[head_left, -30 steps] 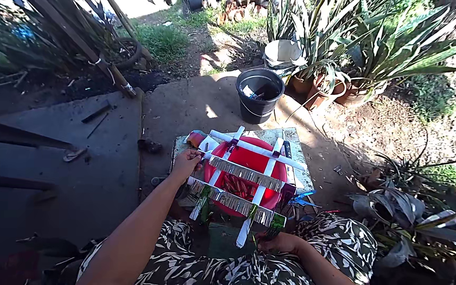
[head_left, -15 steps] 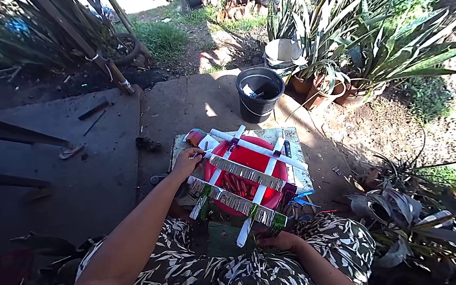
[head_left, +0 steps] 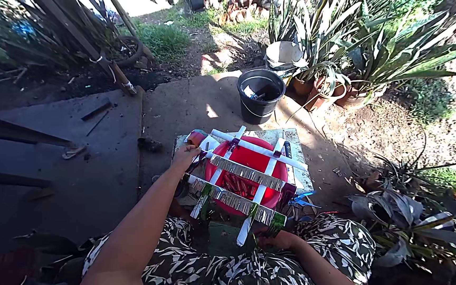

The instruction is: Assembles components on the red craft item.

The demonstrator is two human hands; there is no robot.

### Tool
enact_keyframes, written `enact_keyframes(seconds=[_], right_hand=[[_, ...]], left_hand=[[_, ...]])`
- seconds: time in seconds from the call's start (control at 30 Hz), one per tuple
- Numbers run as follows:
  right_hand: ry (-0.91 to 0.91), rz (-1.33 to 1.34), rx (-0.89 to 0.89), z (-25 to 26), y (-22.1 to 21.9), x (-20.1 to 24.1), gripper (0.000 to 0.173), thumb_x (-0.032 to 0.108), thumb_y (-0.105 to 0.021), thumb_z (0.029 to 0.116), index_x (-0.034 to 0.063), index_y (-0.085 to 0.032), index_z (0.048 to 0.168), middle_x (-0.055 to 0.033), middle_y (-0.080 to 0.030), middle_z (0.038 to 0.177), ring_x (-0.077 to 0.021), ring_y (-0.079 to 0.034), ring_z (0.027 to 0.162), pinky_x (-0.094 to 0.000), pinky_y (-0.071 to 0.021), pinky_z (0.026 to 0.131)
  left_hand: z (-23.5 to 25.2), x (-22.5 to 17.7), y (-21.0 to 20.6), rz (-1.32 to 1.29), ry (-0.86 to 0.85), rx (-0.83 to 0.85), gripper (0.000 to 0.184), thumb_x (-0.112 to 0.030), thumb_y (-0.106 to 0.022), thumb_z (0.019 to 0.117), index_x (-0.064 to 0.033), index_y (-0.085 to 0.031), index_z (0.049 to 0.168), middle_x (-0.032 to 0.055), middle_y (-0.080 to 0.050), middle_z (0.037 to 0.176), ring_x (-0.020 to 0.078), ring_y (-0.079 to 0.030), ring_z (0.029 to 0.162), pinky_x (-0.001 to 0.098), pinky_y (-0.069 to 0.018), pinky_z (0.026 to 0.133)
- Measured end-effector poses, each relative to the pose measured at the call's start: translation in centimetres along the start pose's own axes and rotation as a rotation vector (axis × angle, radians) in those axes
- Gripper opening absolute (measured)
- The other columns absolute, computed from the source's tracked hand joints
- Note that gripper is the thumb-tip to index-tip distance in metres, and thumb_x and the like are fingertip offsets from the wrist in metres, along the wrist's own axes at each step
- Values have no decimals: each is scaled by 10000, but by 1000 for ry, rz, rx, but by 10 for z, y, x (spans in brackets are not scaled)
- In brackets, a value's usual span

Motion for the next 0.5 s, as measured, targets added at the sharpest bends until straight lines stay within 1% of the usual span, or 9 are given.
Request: enact_keyframes(seconds=[0.03, 0.07, 0.13, 0.2, 0.27, 0.3, 0.4, 0.43, 0.5], right_hand=[[-6, 13, -9, -1, 1, 0, 434, 268, -582, 1052, 45, -518, 1419, -52, -651, 1042, -58, -597, 807, -257, -518, 748], [-18, 32, -19, -2, 1, 1, 438, 261, -582, 1053, 42, -511, 1426, -61, -650, 1065, -63, -601, 823, -263, -521, 762], [-42, 70, -35, -4, 2, 0, 440, 260, -589, 1050, 54, -507, 1430, -66, -646, 1103, -72, -613, 853, -276, -531, 789], [-68, 78, -43, -6, 3, 1, 438, 272, -587, 1051, 76, -507, 1435, -63, -645, 1127, -76, -621, 874, -283, -534, 809], [-81, 79, -43, -6, 2, 0, 438, 256, -580, 1055, 70, -492, 1442, -66, -636, 1118, -76, -610, 866, -275, -524, 793], [-81, 79, -44, -5, 2, 0, 440, 246, -578, 1057, 61, -484, 1446, -71, -633, 1119, -74, -609, 862, -269, -525, 784], [-92, 95, -50, -4, 3, -4, 461, 239, -583, 1056, 58, -470, 1464, -83, -632, 1183, -69, -616, 890, -265, -527, 799], [-97, 106, -60, -4, 3, -4, 450, 232, -586, 1053, 61, -482, 1457, -74, -635, 1166, -63, -609, 871, -261, -522, 787], [-109, 129, -75, -5, 4, -4, 430, 232, -589, 1051, 74, -500, 1440, -55, -643, 1124, -58, -606, 847, -260, -521, 769]], left_hand=[[0, 1, -5, 15, 8, 30, 433, -281, -668, 998, -4, -595, 1322, 235, -573, 1351, 351, -530, 1261, 560, -408, 1047], [1, 1, -9, 25, 12, 51, 410, -266, -676, 993, -1, -613, 1300, 235, -590, 1326, 350, -541, 1249, 553, -411, 1052], [2, 1, -14, 43, 11, 68, 363, -212, -688, 984, 10, -626, 1264, 240, -615, 1268, 346, -571, 1193, 534, -433, 1027], [2, 0, -16, 55, 25, 76, 347, -172, -683, 986, 19, -616, 1267, 249, -620, 1245, 344, -592, 1151, 521, -451, 1008], [2, 1, -17, 56, 51, 83, 353, -162, -669, 993, 21, -593, 1285, 251, -618, 1228, 329, -604, 1104, 501, -472, 975], [3, 2, -18, 51, 65, 88, 363, -160, -666, 995, 25, -582, 1296, 255, -612, 1232, 328, -599, 1102, 500, -470, 972], [7, 5, -20, 44, 100, 97, 353, -152, -671, 989, 16, -576, 1285, 231, -605, 1198, 297, -588, 1045, 481, -480, 922], [7, 3, -20, 56, 110, 103, 346, -151, -670, 988, 15, -578, 1278, 224, -606, 1196, 291, -588, 1042, 479, -480, 921], [11, 3, -20, 75, 119, 110, 354, -148, -682, 978, 26, -583, 1269, 236, -605, 1209, 304, -586, 1065, 500, -471, 941]])
Point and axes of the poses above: each hand's wrist, its own z-axis towards the middle knuckle, its own y-axis out of the back of the hand, x = y × z, the point moved 10 cm from there along z, towards the middle knuckle
